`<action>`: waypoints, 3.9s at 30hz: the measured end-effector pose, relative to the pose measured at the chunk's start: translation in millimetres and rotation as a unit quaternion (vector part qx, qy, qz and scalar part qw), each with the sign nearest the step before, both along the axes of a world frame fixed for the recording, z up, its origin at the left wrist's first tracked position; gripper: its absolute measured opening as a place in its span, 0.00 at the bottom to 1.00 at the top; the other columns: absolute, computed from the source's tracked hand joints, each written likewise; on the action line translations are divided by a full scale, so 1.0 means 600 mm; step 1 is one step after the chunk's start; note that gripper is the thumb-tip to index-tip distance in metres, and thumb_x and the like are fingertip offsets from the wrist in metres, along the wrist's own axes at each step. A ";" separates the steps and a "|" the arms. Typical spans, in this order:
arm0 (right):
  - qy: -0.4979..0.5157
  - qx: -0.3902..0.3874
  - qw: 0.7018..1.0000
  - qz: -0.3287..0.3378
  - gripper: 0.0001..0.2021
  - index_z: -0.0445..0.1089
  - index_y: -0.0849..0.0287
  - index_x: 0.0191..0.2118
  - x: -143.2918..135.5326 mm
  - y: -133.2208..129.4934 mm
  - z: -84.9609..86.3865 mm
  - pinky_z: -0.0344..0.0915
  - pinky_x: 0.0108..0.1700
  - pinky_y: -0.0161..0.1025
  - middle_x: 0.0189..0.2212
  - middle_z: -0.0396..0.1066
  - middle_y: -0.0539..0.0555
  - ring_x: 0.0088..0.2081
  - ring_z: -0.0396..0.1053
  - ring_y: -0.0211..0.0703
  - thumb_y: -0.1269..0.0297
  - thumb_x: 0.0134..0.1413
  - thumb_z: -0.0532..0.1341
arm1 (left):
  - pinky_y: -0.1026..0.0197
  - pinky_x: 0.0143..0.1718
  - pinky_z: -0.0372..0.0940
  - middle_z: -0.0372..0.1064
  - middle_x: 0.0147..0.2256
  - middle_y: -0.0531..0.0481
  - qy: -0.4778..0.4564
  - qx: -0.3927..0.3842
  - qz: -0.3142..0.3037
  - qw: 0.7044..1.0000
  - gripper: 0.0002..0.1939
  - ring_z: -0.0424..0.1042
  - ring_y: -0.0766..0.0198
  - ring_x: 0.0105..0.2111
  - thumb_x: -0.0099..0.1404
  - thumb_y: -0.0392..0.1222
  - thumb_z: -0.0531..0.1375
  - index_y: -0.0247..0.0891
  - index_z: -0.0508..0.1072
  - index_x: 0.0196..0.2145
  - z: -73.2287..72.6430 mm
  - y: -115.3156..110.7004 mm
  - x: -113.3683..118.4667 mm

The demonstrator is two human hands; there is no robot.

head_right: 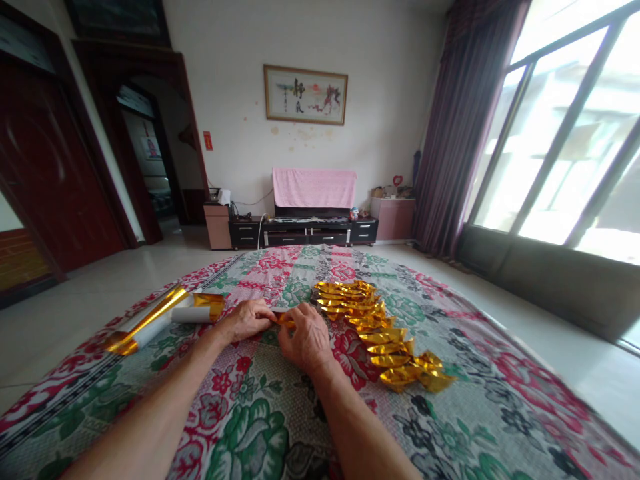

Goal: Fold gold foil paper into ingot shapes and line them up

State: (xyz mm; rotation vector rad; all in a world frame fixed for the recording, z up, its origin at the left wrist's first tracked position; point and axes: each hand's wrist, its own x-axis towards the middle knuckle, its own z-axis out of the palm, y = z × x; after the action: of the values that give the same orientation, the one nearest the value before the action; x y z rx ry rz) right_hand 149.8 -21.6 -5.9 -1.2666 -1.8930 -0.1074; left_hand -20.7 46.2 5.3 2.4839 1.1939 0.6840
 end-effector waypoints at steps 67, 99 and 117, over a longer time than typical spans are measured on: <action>0.210 -0.008 0.974 0.088 0.06 0.70 0.59 0.29 0.000 0.033 -0.008 0.62 0.33 0.32 0.32 0.68 0.53 0.35 0.66 0.39 0.71 0.46 0.56 | 0.66 0.28 0.62 0.68 0.31 0.50 -0.442 -0.195 0.040 0.875 0.16 0.69 0.65 0.30 0.48 0.40 0.60 0.34 0.65 0.36 0.013 -0.013 0.037; 0.351 -0.103 0.921 0.135 0.21 0.59 0.61 0.50 -0.002 0.049 -0.013 0.68 0.35 0.35 0.40 0.68 0.58 0.38 0.70 0.42 0.59 0.49 0.57 | 0.61 0.39 0.66 0.71 0.37 0.46 -0.304 -0.064 -0.016 0.950 0.25 0.72 0.60 0.36 0.51 0.38 0.60 0.38 0.66 0.49 -0.001 -0.004 0.050; 0.377 -0.087 0.913 0.130 0.16 0.63 0.61 0.45 -0.004 0.065 -0.026 0.61 0.23 0.29 0.26 0.64 0.49 0.23 0.62 0.32 0.61 0.51 0.54 | 0.62 0.35 0.66 0.72 0.34 0.47 -0.344 -0.144 -0.029 0.927 0.28 0.72 0.63 0.31 0.50 0.35 0.58 0.34 0.63 0.51 0.002 -0.006 0.054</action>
State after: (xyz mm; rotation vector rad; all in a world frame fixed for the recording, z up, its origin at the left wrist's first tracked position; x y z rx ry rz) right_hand 147.2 17.1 -21.6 -0.9527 -1.3776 0.6204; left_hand 11.9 42.5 6.6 1.7853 0.8627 1.1432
